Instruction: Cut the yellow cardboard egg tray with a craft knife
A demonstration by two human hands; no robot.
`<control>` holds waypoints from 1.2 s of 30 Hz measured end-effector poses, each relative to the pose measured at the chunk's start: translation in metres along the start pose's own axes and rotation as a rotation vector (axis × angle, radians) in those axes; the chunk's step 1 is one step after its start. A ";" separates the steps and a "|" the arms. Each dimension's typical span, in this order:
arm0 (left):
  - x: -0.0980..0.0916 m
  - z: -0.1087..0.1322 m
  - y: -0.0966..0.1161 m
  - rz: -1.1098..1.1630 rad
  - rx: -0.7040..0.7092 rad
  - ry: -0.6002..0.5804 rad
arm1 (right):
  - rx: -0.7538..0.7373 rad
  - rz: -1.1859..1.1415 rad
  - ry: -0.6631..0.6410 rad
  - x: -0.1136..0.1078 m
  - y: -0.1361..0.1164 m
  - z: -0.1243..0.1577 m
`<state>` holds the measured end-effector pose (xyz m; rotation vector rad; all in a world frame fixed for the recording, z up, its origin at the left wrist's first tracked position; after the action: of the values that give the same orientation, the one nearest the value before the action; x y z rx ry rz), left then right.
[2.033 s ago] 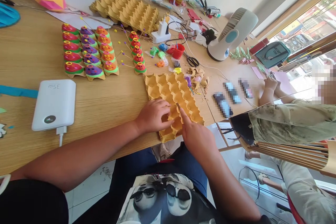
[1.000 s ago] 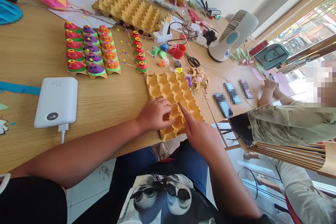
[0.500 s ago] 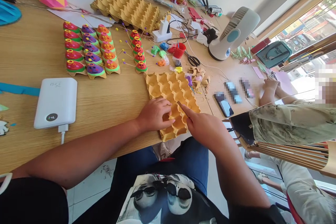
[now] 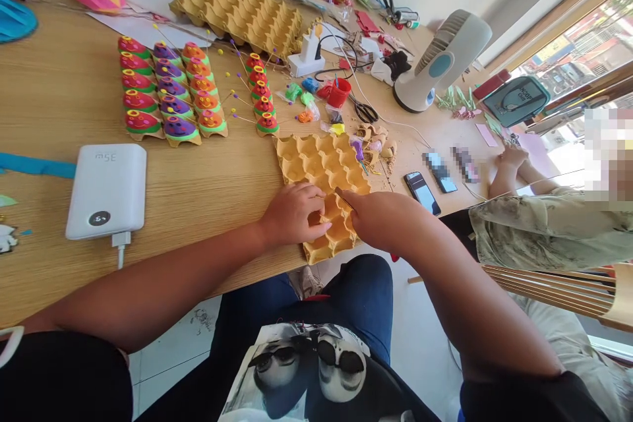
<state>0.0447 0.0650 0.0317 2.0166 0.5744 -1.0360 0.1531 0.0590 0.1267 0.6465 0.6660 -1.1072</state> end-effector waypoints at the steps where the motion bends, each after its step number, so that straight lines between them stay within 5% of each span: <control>1: 0.000 0.000 0.000 -0.003 -0.002 0.002 | 0.006 0.003 0.003 0.000 0.000 0.000; 36: 0.000 0.000 0.001 -0.013 0.002 -0.010 | 0.025 0.026 0.005 0.007 0.003 -0.002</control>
<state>0.0451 0.0646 0.0322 2.0106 0.5818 -1.0544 0.1577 0.0576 0.1202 0.6779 0.6474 -1.0911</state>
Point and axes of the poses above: each hand's wrist, its own z-axis away from the middle knuckle, its own x-axis out of the palm, y = z × x, the point moved 8 cm from there along -z, towards the middle knuckle, and after that the axes turned 10 degrees about -z, right-handed, at the moved point
